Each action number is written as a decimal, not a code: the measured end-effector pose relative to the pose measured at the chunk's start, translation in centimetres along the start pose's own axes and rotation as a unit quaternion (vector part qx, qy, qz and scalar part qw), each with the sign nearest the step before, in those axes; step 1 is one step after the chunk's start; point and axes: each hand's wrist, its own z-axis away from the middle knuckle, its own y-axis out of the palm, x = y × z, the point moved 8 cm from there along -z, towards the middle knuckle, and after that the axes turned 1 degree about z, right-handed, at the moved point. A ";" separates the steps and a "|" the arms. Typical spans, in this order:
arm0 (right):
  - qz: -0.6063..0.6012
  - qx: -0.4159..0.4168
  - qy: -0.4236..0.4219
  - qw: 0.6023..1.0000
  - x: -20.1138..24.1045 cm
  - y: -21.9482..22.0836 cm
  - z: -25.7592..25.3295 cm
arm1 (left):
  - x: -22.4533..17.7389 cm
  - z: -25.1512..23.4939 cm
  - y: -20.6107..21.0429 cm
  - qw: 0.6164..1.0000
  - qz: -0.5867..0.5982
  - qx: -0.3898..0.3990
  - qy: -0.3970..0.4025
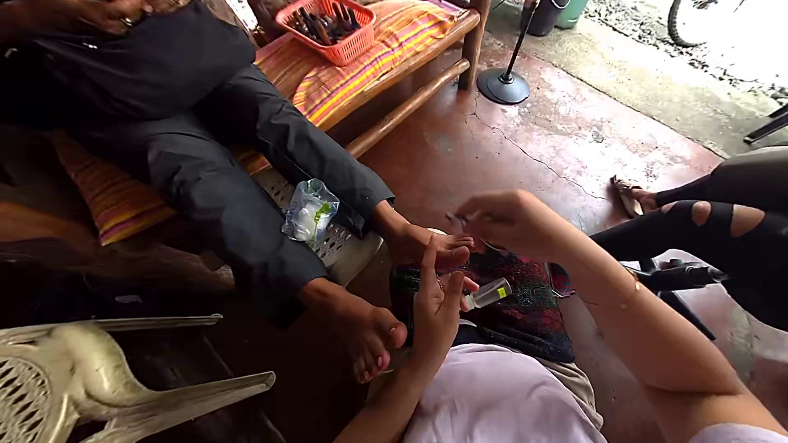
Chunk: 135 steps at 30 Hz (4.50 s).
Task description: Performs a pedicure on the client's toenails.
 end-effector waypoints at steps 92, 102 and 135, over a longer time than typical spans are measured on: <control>0.210 0.097 0.164 0.959 -2.6 2.9 4.6 | 3.2 -1.1 -0.5 1.000 -0.004 0.030 -0.003; 0.355 0.015 0.000 0.935 -1.1 4.2 5.4 | 3.3 -1.2 -0.5 0.999 -0.019 0.030 -0.008; 0.096 0.092 0.232 0.964 -3.7 3.0 5.0 | 3.3 -1.1 -0.6 0.999 -0.032 0.022 -0.006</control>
